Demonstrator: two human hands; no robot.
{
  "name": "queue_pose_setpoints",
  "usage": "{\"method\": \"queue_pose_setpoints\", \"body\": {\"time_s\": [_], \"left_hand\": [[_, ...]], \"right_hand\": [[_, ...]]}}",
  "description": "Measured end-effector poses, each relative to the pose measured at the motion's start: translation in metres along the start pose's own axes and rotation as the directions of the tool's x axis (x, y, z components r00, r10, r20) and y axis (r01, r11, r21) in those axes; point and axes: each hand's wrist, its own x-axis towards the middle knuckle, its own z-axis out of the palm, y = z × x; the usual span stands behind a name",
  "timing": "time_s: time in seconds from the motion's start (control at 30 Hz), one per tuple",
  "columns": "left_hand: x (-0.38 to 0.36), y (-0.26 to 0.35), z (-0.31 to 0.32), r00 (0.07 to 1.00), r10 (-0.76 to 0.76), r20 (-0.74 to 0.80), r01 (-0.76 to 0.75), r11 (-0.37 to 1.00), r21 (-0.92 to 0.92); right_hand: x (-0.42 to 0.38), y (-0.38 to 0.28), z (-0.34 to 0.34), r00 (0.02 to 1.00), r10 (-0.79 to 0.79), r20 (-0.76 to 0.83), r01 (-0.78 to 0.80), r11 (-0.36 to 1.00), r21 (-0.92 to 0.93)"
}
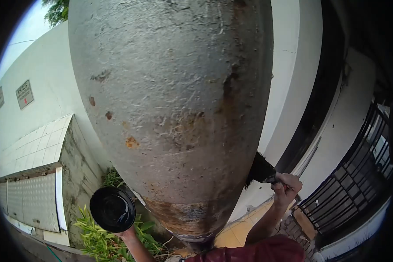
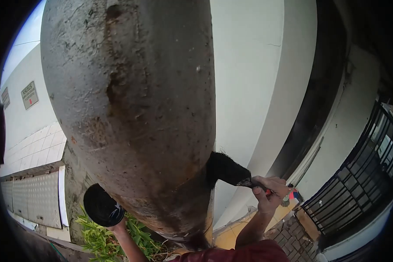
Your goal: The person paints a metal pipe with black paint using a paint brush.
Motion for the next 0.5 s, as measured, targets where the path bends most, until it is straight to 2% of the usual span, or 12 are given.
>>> {"method": "queue_pose_setpoints", "body": {"time_s": [0.03,0.07,0.1,0.13,0.17,0.2,0.3,0.5], "left_hand": [[0.005,-0.008,-0.004,0.993,0.113,0.046,-0.121,0.965,0.234],[0.010,-0.009,0.000,0.968,0.224,0.113,-0.251,0.859,0.446],[0.013,-0.008,0.001,0.964,0.225,0.139,-0.263,0.858,0.441],[0.010,0.005,0.007,0.978,0.117,0.176,-0.208,0.665,0.717],[0.008,0.012,0.014,0.986,0.008,0.167,-0.158,0.386,0.909],[0.005,0.012,0.016,0.984,0.008,0.178,-0.168,0.387,0.907],[-0.001,0.014,0.017,0.989,-0.006,0.151,-0.112,0.637,0.762],[-0.018,0.021,0.005,0.997,-0.007,-0.072,0.033,0.927,0.375]], "right_hand": [[0.004,-0.006,0.002,1.000,-0.019,-0.004,0.019,1.000,-0.008],[0.008,-0.013,0.005,0.999,-0.039,-0.004,0.039,0.999,-0.008],[0.009,-0.017,0.006,0.999,-0.035,-0.027,0.034,0.999,-0.021],[0.011,-0.020,0.007,0.999,-0.047,0.001,0.047,0.999,-0.008],[0.015,-0.024,0.006,0.998,-0.061,0.034,0.061,0.998,0.006],[0.024,-0.031,0.003,0.989,-0.079,0.125,0.079,0.997,0.007],[0.034,-0.041,-0.002,0.970,-0.123,0.209,0.136,0.990,-0.049],[0.024,-0.004,-0.006,0.950,-0.133,0.283,0.086,0.981,0.174]]}}
